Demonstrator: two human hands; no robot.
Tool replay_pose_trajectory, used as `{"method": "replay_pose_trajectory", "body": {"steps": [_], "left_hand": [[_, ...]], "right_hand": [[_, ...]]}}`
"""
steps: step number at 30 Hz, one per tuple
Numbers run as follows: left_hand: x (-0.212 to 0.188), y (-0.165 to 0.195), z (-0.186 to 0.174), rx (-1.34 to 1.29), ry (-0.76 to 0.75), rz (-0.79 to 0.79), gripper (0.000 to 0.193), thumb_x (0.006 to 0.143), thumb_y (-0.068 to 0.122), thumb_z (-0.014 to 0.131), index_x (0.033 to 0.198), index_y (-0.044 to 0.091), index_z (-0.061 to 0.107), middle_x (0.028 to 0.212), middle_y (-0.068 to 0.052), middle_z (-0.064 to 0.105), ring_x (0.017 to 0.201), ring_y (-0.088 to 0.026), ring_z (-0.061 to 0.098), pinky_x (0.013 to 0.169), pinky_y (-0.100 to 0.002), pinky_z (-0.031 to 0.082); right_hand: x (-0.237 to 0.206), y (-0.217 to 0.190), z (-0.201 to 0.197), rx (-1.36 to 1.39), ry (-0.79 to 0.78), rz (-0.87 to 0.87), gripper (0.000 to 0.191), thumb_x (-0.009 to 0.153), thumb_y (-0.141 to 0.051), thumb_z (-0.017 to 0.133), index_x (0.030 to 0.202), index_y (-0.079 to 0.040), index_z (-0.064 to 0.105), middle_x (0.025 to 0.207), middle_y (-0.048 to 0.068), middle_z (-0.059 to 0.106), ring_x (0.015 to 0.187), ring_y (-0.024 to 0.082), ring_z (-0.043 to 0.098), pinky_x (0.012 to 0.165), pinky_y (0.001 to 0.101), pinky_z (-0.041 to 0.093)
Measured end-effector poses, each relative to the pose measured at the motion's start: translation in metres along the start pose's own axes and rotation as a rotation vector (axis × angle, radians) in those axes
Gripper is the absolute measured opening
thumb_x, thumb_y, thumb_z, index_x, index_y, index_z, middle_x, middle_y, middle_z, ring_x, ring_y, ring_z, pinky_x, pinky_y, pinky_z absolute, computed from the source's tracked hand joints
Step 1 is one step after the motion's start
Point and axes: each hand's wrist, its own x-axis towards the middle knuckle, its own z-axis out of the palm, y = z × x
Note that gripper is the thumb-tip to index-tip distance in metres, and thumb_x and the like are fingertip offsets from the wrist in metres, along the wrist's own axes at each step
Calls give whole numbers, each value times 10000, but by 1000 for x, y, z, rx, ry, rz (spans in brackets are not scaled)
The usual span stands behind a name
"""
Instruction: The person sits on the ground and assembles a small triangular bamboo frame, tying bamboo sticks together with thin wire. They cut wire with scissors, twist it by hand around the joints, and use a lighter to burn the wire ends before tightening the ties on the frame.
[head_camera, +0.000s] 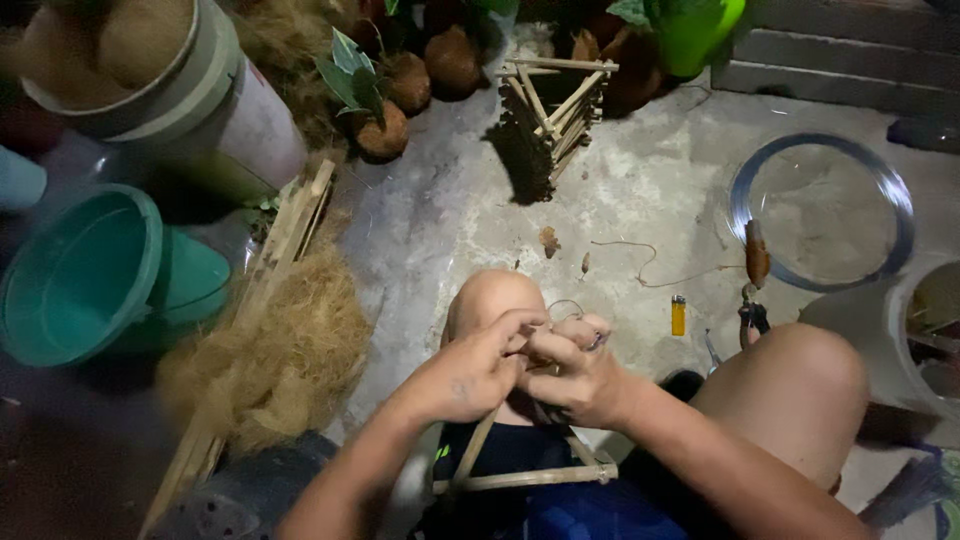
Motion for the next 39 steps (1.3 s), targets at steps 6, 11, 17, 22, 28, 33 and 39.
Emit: {"method": "replay_pose_trajectory", "body": {"steps": [6, 11, 17, 22, 28, 33, 39], "left_hand": [[15, -2, -5, -109, -149, -45, 573, 821, -63, 526, 1380, 57, 486, 1170, -135, 674, 1130, -208, 669, 946, -319, 545], [15, -3, 1, -330, -91, -27, 439, 883, -39, 556, 1313, 45, 537, 1091, -101, 658, 1045, -153, 658, 891, -301, 552], [-11, 6, 2, 122, 222, -64, 270, 939, 63, 615, 1209, 47, 599, 984, -129, 697, 913, -274, 698, 801, -363, 565], [-22, -1, 20, 430, 465, 247, 265, 925, 36, 635, 1186, 27, 590, 1067, -185, 679, 993, -390, 677, 851, -445, 543], [-28, -11, 28, 549, 505, 390, 356, 910, -1, 634, 1257, 1, 553, 1098, -193, 672, 998, -396, 659, 868, -466, 527], [-29, -9, 30, 514, 498, 359, 373, 926, 9, 644, 1288, 9, 555, 1106, -195, 680, 982, -404, 664, 846, -469, 530], [-32, -5, 29, 416, 486, 257, 366, 919, 15, 643, 1277, 6, 571, 1101, -199, 690, 986, -418, 663, 850, -471, 531]], "right_hand": [[-5, 9, 2, -42, -27, -116, 251, 763, -287, 758, 1003, -231, 712, 1346, 61, 564, 1180, 255, 521, 898, 440, 299], [-8, 10, -2, -29, -9, -86, 251, 784, -282, 761, 1026, -226, 724, 1380, 83, 559, 1215, 273, 521, 901, 433, 320], [-9, -3, 11, 239, 99, 174, 237, 856, -107, 795, 1080, -101, 719, 1221, 115, 576, 1038, 268, 621, 869, 385, 486], [-13, -26, 26, 596, 131, 768, 112, 906, 5, 732, 1010, -16, 698, 1020, 88, 680, 870, 189, 674, 753, 271, 548], [-12, -35, 28, 662, 136, 945, 164, 869, 4, 754, 1025, -25, 712, 981, 79, 728, 854, 179, 675, 747, 299, 534], [-9, -35, 24, 574, 170, 751, 150, 890, 8, 763, 1015, -33, 690, 985, 79, 700, 906, 194, 677, 806, 303, 547], [-11, -33, 30, 501, 286, 666, 224, 872, 14, 781, 1042, -21, 639, 1002, 93, 662, 911, 207, 666, 804, 316, 548]]}}
